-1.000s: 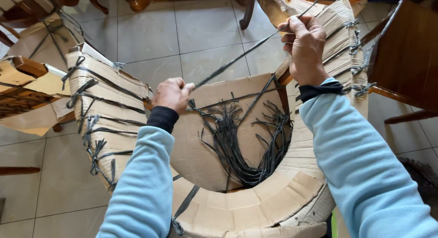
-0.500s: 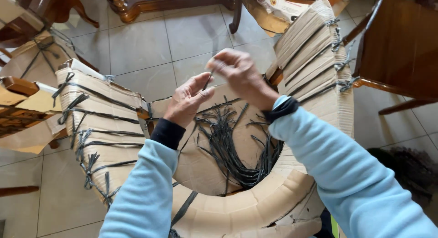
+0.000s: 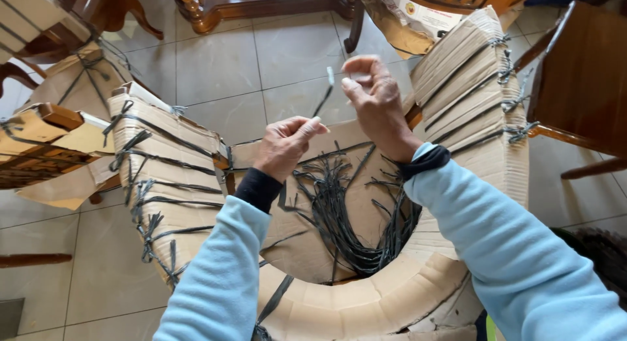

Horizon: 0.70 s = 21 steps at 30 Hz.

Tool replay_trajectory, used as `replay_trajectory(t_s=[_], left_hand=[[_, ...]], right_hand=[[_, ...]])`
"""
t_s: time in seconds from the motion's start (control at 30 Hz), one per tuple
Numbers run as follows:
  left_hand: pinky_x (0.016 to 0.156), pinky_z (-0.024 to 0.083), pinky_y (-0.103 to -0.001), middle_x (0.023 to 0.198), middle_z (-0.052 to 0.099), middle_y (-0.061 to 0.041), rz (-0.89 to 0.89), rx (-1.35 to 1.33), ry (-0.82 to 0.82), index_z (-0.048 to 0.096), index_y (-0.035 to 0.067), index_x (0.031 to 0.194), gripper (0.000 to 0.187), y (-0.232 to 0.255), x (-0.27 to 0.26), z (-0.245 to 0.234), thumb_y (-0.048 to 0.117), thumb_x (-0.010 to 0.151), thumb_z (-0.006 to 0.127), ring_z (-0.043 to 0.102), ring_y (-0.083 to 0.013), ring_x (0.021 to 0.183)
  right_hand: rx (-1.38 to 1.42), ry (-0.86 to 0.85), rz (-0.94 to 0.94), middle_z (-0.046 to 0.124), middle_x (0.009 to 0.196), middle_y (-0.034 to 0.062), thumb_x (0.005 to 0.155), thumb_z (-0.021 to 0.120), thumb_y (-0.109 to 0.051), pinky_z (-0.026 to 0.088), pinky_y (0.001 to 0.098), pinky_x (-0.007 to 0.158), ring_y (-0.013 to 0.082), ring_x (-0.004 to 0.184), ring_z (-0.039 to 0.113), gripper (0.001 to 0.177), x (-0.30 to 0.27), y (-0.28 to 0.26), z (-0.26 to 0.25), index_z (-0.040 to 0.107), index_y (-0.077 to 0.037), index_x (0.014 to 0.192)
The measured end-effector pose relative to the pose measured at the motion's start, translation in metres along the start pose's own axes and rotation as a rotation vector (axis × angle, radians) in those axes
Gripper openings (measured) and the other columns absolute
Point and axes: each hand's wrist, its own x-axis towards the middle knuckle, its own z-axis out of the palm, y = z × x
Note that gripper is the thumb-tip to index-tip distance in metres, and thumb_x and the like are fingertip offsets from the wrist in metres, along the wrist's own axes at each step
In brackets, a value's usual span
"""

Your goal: Tying plastic straps onto a curved wooden furniture frame.

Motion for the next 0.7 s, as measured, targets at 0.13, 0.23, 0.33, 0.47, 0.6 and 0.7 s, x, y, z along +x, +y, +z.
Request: replay_trajectory(t_s=[0.13,0.23,0.33,0.47,0.6,0.7], left_hand=[[0.042,0.022,-0.013,0.046,0.043,0.005,0.002,0.087,-0.112,0.079,0.006,0.092,0.015,0.011,-0.006,0.004,0.020,0.097,0.074,0.033,0.0034,0.046],[0.046,0.025,-0.013,0.048,0.043,0.005,0.017,0.073,-0.118,0.078,0.005,0.092,0.014,0.004,-0.004,0.003,0.018,0.098,0.073,0.037,0.0031,0.048],[0.046,0.026,-0.014,0.048,0.045,0.004,0.040,0.102,-0.095,0.078,0.007,0.092,0.015,-0.005,-0.002,-0.002,0.019,0.098,0.073,0.038,0.0021,0.049],[0.052,0.034,-0.015,0.057,0.063,0.004,-0.009,0.245,-0.025,0.079,0.017,0.102,0.013,-0.014,0.017,-0.012,0.028,0.096,0.076,0.048,0.0009,0.054],[0.060,0.043,-0.016,0.068,0.071,0.006,-0.026,0.279,0.024,0.078,0.020,0.105,0.013,-0.011,0.019,-0.017,0.026,0.094,0.077,0.053,0.0009,0.062],[0.063,0.046,-0.015,0.070,0.074,0.003,-0.010,0.266,0.041,0.078,0.018,0.103,0.012,-0.014,0.021,-0.023,0.023,0.092,0.079,0.057,0.0007,0.066]], right_hand=[[-0.631,-0.144,-0.696,0.060,0.134,0.0146,0.104,0.057,-0.013,0.057,0.0457,0.091,0.0355,0.117,0.061,0.030,0.001,-0.010,-0.008,0.062,-0.015,0.134],[-0.789,-0.384,-0.645,0.068,0.108,0.0126,0.109,0.051,-0.023,0.056,0.0499,0.087,0.0364,0.106,0.066,0.018,-0.004,0.005,-0.005,0.067,-0.015,0.113],[-0.741,-0.493,-0.402,0.072,0.086,0.0125,0.111,0.051,-0.025,0.059,0.0450,0.076,0.0322,0.088,0.073,0.027,-0.002,0.014,-0.007,0.067,-0.010,0.094],[-0.669,-0.321,-0.313,0.068,0.076,0.0079,0.105,0.064,-0.033,0.056,0.0442,0.069,0.0307,0.078,0.071,0.020,0.016,0.027,-0.014,0.069,-0.017,0.093],[-0.670,-0.290,-0.316,0.065,0.073,0.0124,0.101,0.068,-0.030,0.054,0.0466,0.068,0.0348,0.075,0.069,0.018,0.012,0.017,-0.014,0.067,-0.014,0.091],[-0.670,-0.286,-0.293,0.065,0.071,0.0086,0.102,0.068,-0.029,0.054,0.0432,0.067,0.0301,0.073,0.068,0.019,0.016,0.020,-0.017,0.066,-0.015,0.089]])
